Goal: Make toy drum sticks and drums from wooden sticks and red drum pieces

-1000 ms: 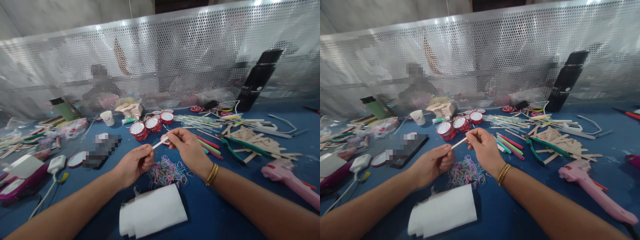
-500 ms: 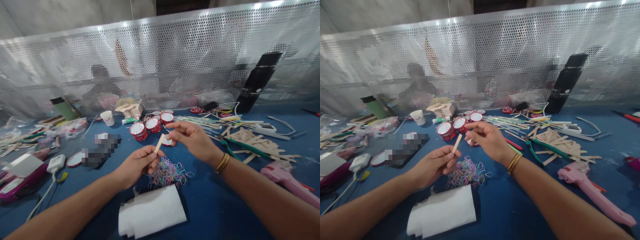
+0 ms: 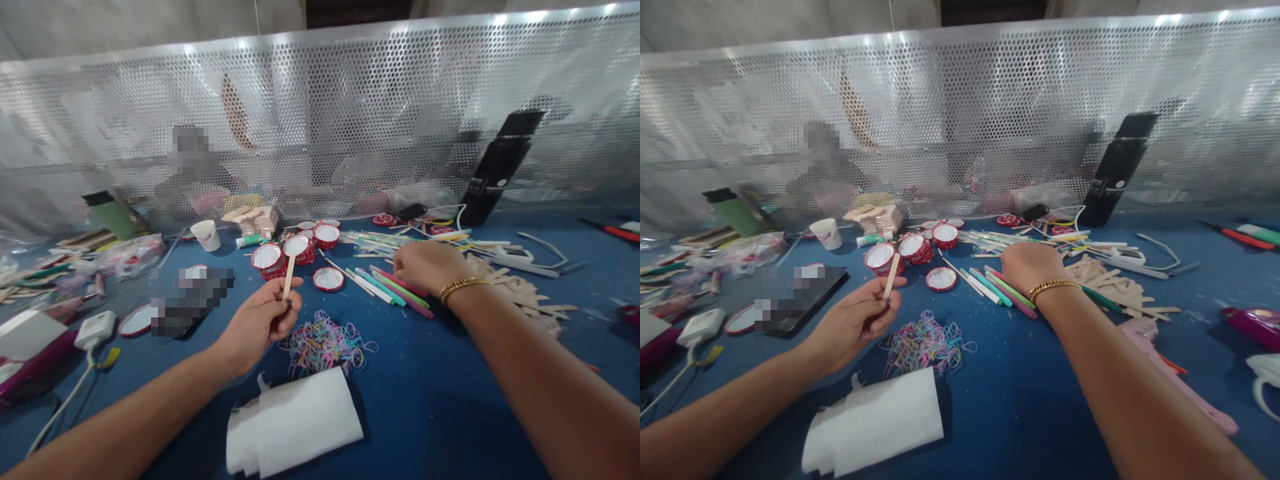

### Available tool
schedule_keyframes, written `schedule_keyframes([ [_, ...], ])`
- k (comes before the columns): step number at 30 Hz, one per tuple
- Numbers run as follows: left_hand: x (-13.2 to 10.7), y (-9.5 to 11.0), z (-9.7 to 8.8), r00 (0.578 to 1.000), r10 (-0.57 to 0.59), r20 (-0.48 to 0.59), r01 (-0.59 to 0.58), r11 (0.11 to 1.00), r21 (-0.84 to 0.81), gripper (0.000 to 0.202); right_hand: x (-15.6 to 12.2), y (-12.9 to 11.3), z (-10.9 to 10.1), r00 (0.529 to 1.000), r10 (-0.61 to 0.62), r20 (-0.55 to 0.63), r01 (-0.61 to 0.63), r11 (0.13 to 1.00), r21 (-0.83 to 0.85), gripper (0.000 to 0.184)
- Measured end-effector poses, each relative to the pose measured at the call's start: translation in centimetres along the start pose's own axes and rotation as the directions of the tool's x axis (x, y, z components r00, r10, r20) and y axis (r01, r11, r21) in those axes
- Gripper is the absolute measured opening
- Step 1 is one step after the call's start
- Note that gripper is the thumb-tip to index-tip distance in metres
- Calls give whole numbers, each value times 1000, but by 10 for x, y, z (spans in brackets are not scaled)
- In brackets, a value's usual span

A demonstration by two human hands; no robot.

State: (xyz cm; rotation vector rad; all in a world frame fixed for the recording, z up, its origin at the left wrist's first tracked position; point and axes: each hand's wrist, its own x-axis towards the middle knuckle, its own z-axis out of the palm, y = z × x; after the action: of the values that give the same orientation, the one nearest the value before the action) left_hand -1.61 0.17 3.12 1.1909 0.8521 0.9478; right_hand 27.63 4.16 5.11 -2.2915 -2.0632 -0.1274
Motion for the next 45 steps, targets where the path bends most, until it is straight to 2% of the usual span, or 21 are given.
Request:
schedule_keyframes([
  [6, 1, -1, -3, 999, -30, 37, 30, 1000, 1, 51, 2, -1, 6, 996, 23, 83, -16, 996, -82, 12],
  [13, 1, -2, -3, 999, -9, 38, 8, 1000, 23, 54, 7, -1, 20, 993, 40, 113, -30, 996, -85, 18],
  [17, 0, -1, -4, 999, 9, 44, -9, 1000, 5, 40, 9, -1, 21, 993, 36, 109, -29, 998, -61, 19],
  [21, -1, 0, -6, 999, 35, 12, -35, 999, -11, 5, 5, -1, 7, 998, 15, 62, -15, 1000, -8, 17],
  [23, -1, 0, -7, 998, 65, -14, -64, 997, 52, 20, 0, -4, -2, 999, -37, 22, 36, 998, 44, 22],
  [25, 1, -1, -7, 996, 77, -39, -72, 990, 124, 36, -8, -12, -7, 988, -153, -21, 155, 973, 169, 21],
  [28, 5, -7, -8, 995, 95, -37, -84, 969, 234, 38, -23, -32, -7, 915, -396, -74, 380, 786, 488, 15],
  [30, 8, -12, -10, 991, 132, -5, -123, 937, 327, 37, -33, -47, -4, 866, -493, -77, 437, 674, 595, 13],
  [33, 8, -13, -12, 983, 181, 45, -180, 857, 483, 42, -46, -65, 0, 826, -563, -20, 441, 625, 644, 13],
  [37, 5, -9, -16, 959, 221, 177, -279, 635, 720, 36, -54, -77, 0, 792, -610, 26, 403, 554, 729, 16],
  [40, 4, -6, -17, 944, 230, 235, -323, 521, 790, 40, -55, -79, -2, 804, -594, -8, 413, 549, 727, 13],
  [43, 3, -5, -17, 947, 239, 216, -309, 481, 821, 45, -57, -81, -4, 810, -585, -42, 445, 567, 693, 15],
  [45, 2, -5, -16, 949, 238, 204, -296, 463, 835, 47, -60, -84, -5, 785, -618, -52, 495, 574, 653, 22],
])
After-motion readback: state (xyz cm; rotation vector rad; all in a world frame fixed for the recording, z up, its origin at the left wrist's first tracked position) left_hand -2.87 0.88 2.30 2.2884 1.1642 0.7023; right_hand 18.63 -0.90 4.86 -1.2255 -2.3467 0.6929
